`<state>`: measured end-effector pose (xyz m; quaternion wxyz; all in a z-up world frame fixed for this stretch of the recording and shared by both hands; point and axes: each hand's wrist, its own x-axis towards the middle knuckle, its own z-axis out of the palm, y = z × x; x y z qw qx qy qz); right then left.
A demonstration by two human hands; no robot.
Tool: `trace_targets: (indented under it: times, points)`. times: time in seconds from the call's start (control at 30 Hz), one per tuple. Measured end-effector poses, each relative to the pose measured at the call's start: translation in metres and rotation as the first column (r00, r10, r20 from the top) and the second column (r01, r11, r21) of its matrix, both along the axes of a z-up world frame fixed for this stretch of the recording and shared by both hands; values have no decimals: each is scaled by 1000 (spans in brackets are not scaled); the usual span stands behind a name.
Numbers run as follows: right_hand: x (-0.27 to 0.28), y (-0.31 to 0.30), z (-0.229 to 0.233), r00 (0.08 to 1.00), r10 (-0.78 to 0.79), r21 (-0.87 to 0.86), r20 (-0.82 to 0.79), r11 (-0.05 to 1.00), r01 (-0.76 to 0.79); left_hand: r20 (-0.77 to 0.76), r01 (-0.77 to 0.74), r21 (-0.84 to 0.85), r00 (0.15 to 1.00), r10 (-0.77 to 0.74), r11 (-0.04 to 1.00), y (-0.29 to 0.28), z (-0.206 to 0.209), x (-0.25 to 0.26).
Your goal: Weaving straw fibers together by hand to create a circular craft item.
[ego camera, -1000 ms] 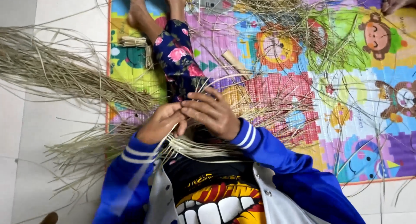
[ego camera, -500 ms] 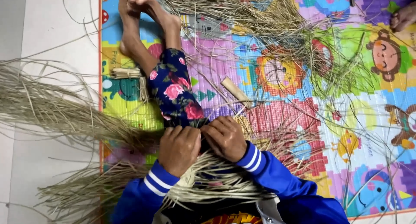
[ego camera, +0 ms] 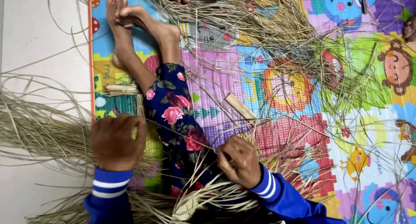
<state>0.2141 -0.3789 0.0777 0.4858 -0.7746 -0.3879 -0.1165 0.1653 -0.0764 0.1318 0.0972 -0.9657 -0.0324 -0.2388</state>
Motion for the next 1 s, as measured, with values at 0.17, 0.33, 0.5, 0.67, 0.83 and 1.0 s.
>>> trace_targets:
  times: [0.17,0.33,0.5,0.67,0.83,1.0]
  points:
    - [0,-10,-10,1000,-4,51,-9,999,5,94,-206,-18,974,207,978,66,-9,-21]
    - [-7,-21,-22,999,12,-51,-38,999,-14,-42,-199,-377,979,198,904,62,14,-34]
    - [-24,9,-19,986,163,-69,47,985,-159,-326,-163,-878,893,-311,451,-21,-6,-19]
    - [-27,26,-18,978,177,-26,107,984,-175,-455,-370,-890,672,-584,268,-65,-25,-40]
    - [-28,32,-8,981,117,-7,157,993,-118,-257,-437,-882,761,-596,-178,-78,-24,-57]
    - [-8,20,4,997,74,-6,12,997,-74,-100,-408,-723,860,-500,-557,-97,-44,-75]
